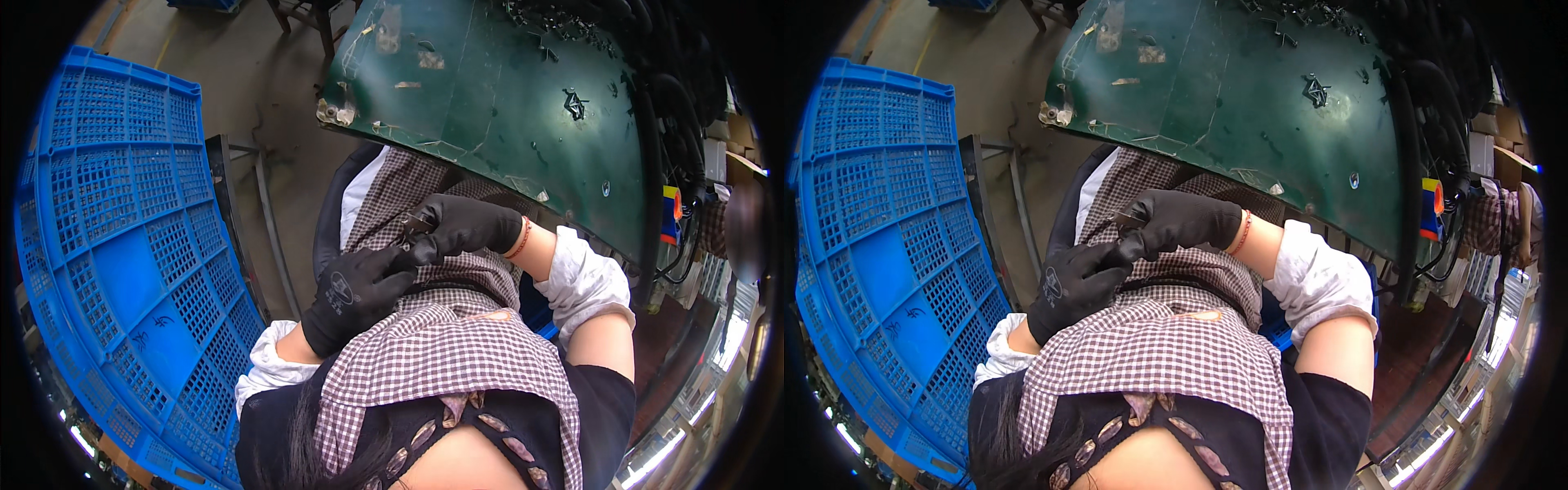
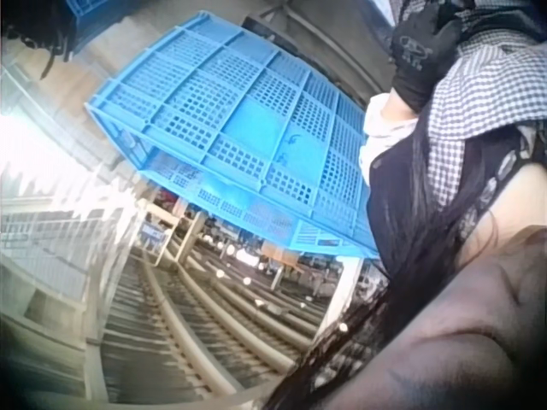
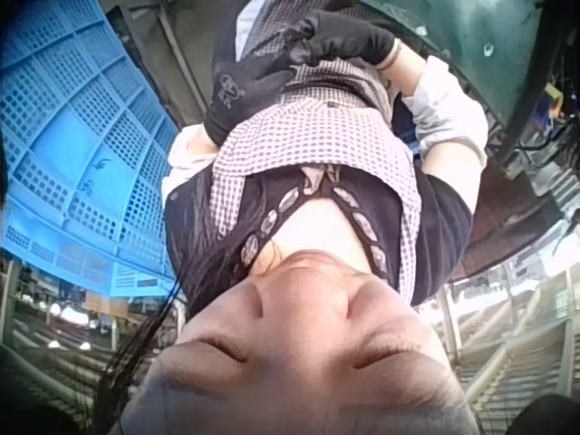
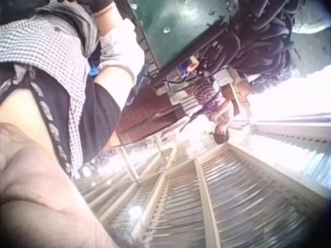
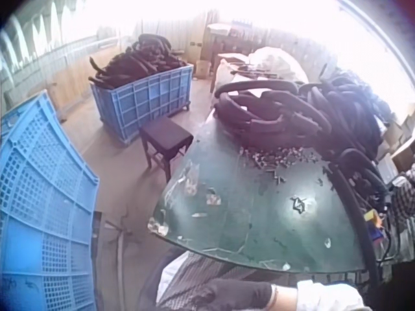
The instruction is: The person repeatedly picks up black rubber hoses and small metal clips from a green workbench. They attach the clips to the ends of the hoses and place the finished units into a blue crate. The process is repeated continuously throughout the clip.
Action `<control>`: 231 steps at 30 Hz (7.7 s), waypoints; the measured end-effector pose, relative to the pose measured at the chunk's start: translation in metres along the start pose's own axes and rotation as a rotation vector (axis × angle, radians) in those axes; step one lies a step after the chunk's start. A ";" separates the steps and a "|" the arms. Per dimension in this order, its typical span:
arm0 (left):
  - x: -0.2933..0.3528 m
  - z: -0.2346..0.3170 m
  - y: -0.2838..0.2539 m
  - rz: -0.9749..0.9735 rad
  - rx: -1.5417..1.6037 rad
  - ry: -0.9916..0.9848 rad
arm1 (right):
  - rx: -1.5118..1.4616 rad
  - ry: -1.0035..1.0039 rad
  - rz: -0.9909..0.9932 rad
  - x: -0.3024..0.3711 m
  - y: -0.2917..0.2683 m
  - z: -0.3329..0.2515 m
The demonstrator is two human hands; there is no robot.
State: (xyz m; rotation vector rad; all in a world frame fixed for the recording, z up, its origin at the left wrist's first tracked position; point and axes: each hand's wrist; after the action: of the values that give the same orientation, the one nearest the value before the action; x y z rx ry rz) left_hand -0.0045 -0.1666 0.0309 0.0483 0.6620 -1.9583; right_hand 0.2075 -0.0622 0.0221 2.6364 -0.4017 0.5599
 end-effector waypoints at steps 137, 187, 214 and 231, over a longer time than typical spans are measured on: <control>-0.019 -0.002 -0.004 0.213 0.228 -0.377 | 0.500 -0.343 0.721 0.015 0.045 -0.024; 0.016 0.003 0.023 0.149 0.042 -0.084 | 0.232 0.193 -0.083 0.004 -0.004 -0.013; 0.016 -0.008 0.034 0.258 0.188 -0.103 | 1.357 -0.127 0.080 0.049 0.006 -0.071; 0.091 -0.060 -0.084 0.871 -0.146 -0.327 | 1.312 -0.304 0.769 0.082 -0.004 -0.007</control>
State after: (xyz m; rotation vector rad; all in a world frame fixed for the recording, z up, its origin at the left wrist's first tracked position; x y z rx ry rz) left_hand -0.1340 -0.1861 -0.0127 -0.0646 0.4507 -1.0445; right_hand 0.2786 -0.0709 0.0630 3.7650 -1.6530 0.8281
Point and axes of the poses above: each hand's wrist, its own x-axis away from the middle knuckle, its own y-axis out of the palm, z = x × y, and after that the axes turned 13 degrees about x, right-handed
